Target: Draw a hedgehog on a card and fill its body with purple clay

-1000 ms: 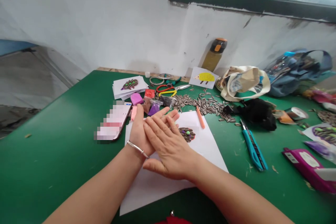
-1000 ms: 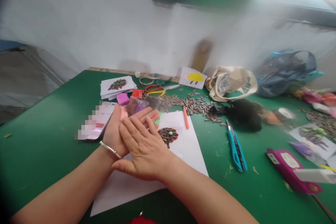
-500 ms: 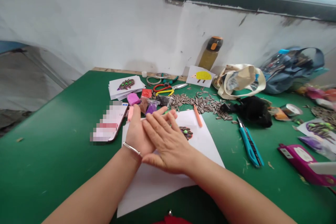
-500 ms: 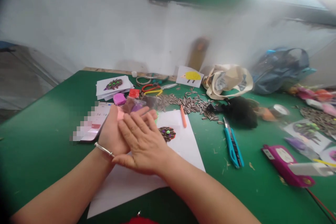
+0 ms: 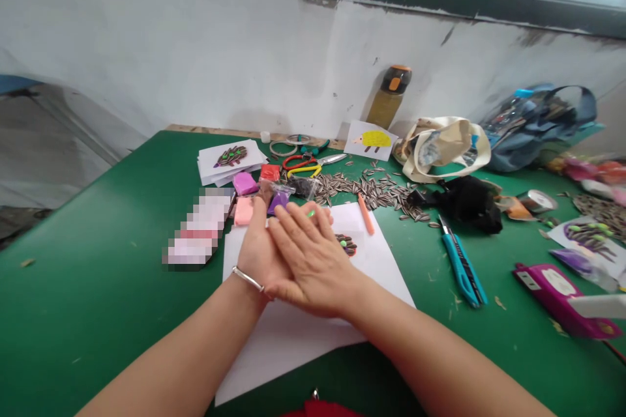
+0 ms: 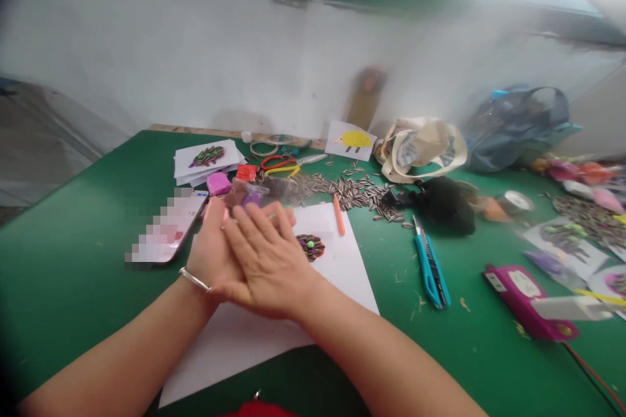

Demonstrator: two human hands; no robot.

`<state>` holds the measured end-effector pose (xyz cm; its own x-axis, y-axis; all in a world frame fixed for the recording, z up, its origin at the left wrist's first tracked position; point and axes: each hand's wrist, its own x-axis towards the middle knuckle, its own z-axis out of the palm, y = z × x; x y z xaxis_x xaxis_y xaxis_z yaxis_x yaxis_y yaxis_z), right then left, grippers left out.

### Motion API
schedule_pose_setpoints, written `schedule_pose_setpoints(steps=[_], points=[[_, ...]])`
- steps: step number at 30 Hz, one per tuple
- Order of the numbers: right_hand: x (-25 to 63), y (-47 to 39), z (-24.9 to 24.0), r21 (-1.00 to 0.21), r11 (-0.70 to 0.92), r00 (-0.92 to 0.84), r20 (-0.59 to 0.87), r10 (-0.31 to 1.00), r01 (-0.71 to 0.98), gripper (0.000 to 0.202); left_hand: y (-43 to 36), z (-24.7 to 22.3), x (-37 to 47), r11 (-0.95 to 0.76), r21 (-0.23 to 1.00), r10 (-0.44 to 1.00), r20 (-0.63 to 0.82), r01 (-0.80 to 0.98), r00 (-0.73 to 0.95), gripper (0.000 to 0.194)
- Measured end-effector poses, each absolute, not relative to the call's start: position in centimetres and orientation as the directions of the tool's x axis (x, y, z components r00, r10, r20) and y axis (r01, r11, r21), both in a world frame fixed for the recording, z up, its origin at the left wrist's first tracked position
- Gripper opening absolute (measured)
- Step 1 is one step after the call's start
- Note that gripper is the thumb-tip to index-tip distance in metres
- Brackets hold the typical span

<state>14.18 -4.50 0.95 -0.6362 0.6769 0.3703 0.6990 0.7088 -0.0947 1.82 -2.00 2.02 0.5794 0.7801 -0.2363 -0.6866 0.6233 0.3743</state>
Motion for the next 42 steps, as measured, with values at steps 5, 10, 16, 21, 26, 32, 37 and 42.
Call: schedule_pose_setpoints(steps=[5,10,16,21,26,32,37,42], points=[[15.8,-3.1,-0.1,-0.094,0.628,-0.565,0.347,0.748,0.773,0.086,-1.6,1.7,1.9,0.661,0.303,0.75,-0.229,-0.687,0.621,0.09],[14.1,-5.2,0.9,-0.1,0.75,-0.686,0.341,0.643,0.653,0.088,-1.1,1.8,0.5,0.544,0.408,0.837,-0.322,-0.733,0.442,0.091],[14.7,-4.4,0.7,-0.105,0.704,-0.637,0.349,0.687,0.702,0.087,-2.1,2.2,2.2,0.62,0.332,0.784,-0.29,-0.711,0.549,0.088],[15.3,-4.0,0.5,-0.093,0.667,-0.605,0.345,0.718,0.739,0.086,-1.4,1.9,1.5,0.629,0.291,0.777,-0.278,-0.721,0.566,0.09],[13.8,-5.9,1.4,-0.093,0.784,-0.714,0.358,0.602,0.614,0.089,-1.4,2.0,0.6,0.539,0.403,0.841,-0.299,-0.74,0.45,0.088],[14.9,-4.3,0.4,-0.103,0.715,-0.648,0.349,0.677,0.692,0.088,-1.9,2.8,1.6,0.646,0.332,0.763,-0.323,-0.688,0.56,0.087],[14.4,-5.0,0.9,-0.117,0.756,-0.697,0.317,0.643,0.644,0.088,-0.5,2.7,-0.3,0.5,0.438,0.864,-0.317,-0.748,0.392,0.092],[14.0,-5.6,1.8,-0.123,0.809,-0.748,0.322,0.581,0.575,0.086,-1.1,2.0,0.2,0.549,0.419,0.836,-0.252,-0.723,0.488,0.087]])
